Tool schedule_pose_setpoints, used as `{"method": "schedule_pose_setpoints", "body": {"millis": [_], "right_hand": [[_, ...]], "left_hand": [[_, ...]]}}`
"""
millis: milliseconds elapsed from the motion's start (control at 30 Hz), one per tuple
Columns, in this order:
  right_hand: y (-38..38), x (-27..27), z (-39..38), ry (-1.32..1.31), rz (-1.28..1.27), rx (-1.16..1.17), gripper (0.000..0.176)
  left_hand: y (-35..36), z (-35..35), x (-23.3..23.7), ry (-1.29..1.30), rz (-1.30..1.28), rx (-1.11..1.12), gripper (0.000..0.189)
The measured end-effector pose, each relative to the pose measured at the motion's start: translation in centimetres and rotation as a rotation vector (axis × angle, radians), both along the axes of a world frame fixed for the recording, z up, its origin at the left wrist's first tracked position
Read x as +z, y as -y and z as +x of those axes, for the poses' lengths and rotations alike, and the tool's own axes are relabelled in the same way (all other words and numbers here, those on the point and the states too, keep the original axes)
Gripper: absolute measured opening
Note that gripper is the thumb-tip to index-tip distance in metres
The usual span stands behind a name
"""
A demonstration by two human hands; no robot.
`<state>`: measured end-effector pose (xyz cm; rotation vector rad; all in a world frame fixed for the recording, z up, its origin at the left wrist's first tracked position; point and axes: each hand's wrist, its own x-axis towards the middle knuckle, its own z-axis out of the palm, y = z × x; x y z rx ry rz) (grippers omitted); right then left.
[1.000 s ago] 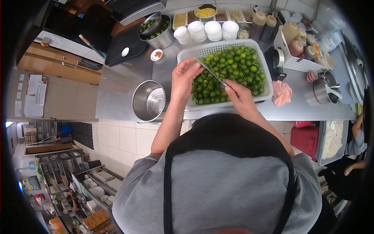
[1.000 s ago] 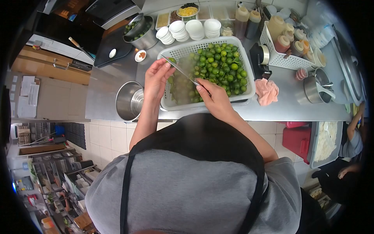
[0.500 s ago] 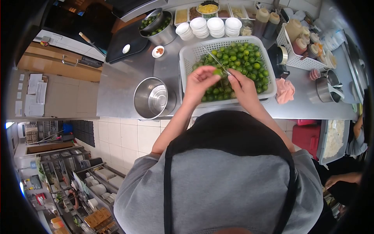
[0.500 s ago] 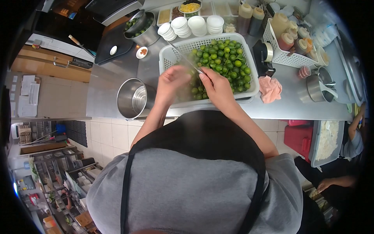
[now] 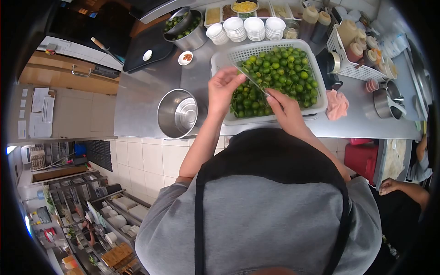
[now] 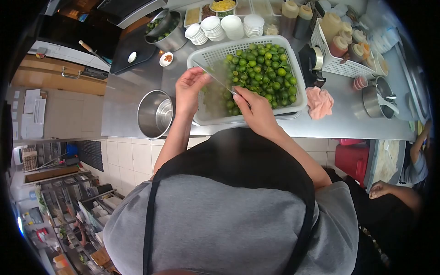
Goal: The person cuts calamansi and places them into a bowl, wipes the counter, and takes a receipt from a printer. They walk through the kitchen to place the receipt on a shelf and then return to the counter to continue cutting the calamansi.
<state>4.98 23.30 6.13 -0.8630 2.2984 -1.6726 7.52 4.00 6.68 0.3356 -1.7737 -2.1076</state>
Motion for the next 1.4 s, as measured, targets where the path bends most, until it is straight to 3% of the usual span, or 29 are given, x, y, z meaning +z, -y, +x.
{"method": "schedule_pose_setpoints", "body": {"millis": [200, 267, 367, 533, 600, 633, 700, 833, 900, 1000, 1233, 1300, 1367, 1400], "right_hand": [[0.7, -0.4, -0.4, -0.015, -0.056, -0.016, 0.029], [0.5, -0.4, -0.4, -0.008, -0.047, -0.006, 0.029], [-0.2, -0.8, -0.8, 0.021, 0.022, 0.011, 0.03], [-1.3, -1.5, -1.2, 0.143, 0.119, -0.022, 0.031], [-1.4, -2.1, -1.5, 0.136, 0.108, -0.041, 0.031], [-1.4, -2.2, -1.6, 0.127, 0.098, -0.062, 0.031], [-1.4, -2.0, -1.7, 0.109, 0.102, -0.054, 0.031], [-1.7, -1.3, -1.6, 0.119, 0.112, -0.05, 0.03], [-1.9, -1.8, -1.8, 0.096, 0.103, -0.077, 0.03], [-2.4, -1.9, -2.1, 0.09, 0.118, -0.11, 0.03], [-1.7, -2.8, -2.6, 0.087, 0.14, -0.106, 0.031], [-1.4, -2.8, -2.6, 0.071, 0.137, -0.097, 0.031], [-1.2, -2.6, -2.4, 0.074, 0.101, -0.076, 0.033], [-1.2, -2.7, -2.3, 0.072, 0.103, -0.074, 0.033]], "left_hand": [[0.3, 0.2, -0.1, 0.024, 0.152, -0.101, 0.017], [1.6, 0.0, -0.1, 0.032, 0.436, -0.176, 0.016], [3.9, -0.9, -0.8, 0.018, 0.551, -0.093, 0.016], [6.8, -3.0, -3.5, 0.022, 0.473, -0.043, 0.018], [6.7, -4.1, -5.2, 0.339, -0.31, -0.067, 0.02], [6.3, -4.4, -5.8, 0.34, -0.31, -0.066, 0.02], [5.2, -5.3, -6.4, 0.402, -1.059, -0.071, 0.021], [4.6, -6.2, -6.8, 0.472, -1.235, -0.086, 0.02], [5.5, -5.0, -4.9, 0.347, -1.086, 0.047, 0.02], [8.6, -1.0, -1.3, 0.385, -1.146, 0.257, 0.017], [11.6, 3.7, 0.2, 0.838, -1.31, 0.295, 0.012], [9.6, 1.7, -1.4, 0.306, -1.499, 0.392, 0.012], [6.7, -0.9, -3.0, 0.171, -1.463, 0.244, 0.015], [5.5, -2.2, -4.4, 0.292, -1.567, 0.138, 0.013]]}}
